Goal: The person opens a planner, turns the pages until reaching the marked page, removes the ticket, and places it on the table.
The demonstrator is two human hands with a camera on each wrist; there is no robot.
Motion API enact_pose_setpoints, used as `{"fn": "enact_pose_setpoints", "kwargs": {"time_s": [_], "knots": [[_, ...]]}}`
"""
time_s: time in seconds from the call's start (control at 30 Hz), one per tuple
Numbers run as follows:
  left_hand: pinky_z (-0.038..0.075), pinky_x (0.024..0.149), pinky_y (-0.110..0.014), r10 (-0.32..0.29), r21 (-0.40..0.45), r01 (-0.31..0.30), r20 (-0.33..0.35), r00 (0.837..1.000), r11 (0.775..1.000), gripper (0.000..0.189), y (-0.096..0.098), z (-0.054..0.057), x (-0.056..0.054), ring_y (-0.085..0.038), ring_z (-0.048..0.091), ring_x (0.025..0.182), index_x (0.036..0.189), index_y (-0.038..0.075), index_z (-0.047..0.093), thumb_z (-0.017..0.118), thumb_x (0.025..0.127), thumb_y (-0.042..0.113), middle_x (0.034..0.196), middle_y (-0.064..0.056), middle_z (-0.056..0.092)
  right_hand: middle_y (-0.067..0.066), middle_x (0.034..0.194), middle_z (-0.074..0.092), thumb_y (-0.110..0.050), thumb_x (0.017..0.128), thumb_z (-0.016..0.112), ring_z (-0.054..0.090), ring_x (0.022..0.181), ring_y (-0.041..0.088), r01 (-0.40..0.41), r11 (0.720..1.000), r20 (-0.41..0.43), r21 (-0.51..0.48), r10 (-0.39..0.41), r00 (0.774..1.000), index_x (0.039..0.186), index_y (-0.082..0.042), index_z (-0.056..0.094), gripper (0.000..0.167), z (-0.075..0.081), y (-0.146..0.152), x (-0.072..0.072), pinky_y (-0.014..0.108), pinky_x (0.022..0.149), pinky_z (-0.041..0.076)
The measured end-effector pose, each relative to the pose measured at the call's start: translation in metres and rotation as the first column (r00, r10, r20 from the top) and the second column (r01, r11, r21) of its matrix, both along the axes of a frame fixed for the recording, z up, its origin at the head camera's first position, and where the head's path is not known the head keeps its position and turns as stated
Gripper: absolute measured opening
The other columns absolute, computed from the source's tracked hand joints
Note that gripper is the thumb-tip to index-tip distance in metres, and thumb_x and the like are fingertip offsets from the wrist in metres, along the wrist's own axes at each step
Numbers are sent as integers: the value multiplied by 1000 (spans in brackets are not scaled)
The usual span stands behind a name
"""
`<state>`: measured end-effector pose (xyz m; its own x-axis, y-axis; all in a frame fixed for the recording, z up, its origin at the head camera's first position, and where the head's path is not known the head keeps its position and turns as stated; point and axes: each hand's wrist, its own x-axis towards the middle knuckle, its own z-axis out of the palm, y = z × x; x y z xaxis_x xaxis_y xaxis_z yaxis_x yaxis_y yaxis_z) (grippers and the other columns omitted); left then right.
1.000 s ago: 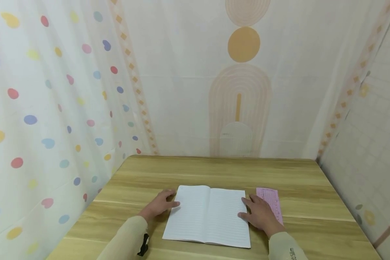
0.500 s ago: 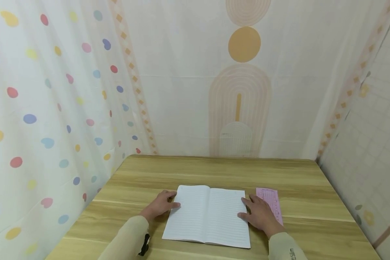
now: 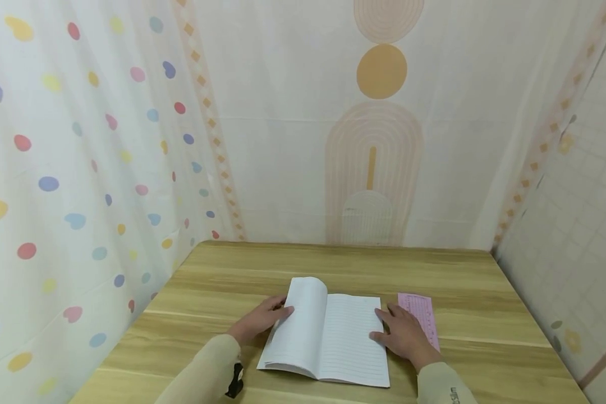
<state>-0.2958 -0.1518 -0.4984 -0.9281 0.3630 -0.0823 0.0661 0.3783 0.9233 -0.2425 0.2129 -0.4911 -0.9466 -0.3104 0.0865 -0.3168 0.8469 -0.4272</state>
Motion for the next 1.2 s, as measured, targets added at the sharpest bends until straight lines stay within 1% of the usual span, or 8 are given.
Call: {"fn": "enact_pose_setpoints", "kwargs": {"time_s": [0.1,0.27,0.53,0.7,0.83,0.93,1.07,1.2], "knots": [[37,105,-54,-2,60,2,-1,1000,998,72,5,1,4,-37,42,131,156,4,28,61,100,35,153,-22,35,36,144,39,-45,90,69,36,132,56,-1,1000,-1,6,1,1000,139,-1,56,67,-1,0,0,66,106,29],[30,109,-56,70,80,-66,-45,997,995,84,5,2,8,-41,32,139,158,3,17,67,96,28,159,-25,24,36,144,39,-45,91,69,36,133,55,-3,1000,2,8,3,1000,139,0,55,67,-2,1,-1,66,106,29],[41,100,-56,138,93,-130,-84,987,987,81,-9,2,8,-48,41,129,155,0,24,70,90,-1,151,-31,25,36,145,39,-45,91,68,34,133,56,11,1000,7,-5,-11,1000,140,0,55,67,-3,1,-2,66,107,27],[50,89,-48,138,109,-125,-122,983,986,71,-7,9,4,-41,53,116,153,-1,31,62,90,-11,140,-30,43,35,145,39,-46,90,69,35,134,55,19,1000,22,15,-20,1000,139,-1,55,68,-3,1,-3,65,107,28],[51,87,-42,139,132,-118,-164,977,984,69,0,19,1,-35,56,112,152,-8,27,60,91,-9,131,-26,52,36,145,39,-46,89,71,35,133,55,33,999,32,13,-33,999,138,0,56,69,-1,1,-5,65,107,29],[51,87,-40,125,163,-96,-181,976,982,64,7,34,3,-33,57,112,150,-10,29,60,95,-3,129,-25,55,36,144,40,-46,87,73,35,133,55,41,999,36,3,-41,999,137,0,57,70,0,1,-6,66,106,30],[50,89,-36,80,213,-43,-168,983,976,51,16,47,6,-28,57,113,148,-5,40,55,101,8,133,-23,56,36,142,42,-46,87,73,36,132,55,31,999,9,25,-31,999,135,0,58,68,0,2,-7,67,106,29],[49,90,-34,49,279,-12,-127,991,960,49,25,50,6,-22,58,112,149,-1,42,52,104,15,140,-21,52,37,140,43,-47,86,73,35,132,56,16,998,-28,55,-15,1000,134,-2,60,67,1,5,-6,69,105,26]]}}
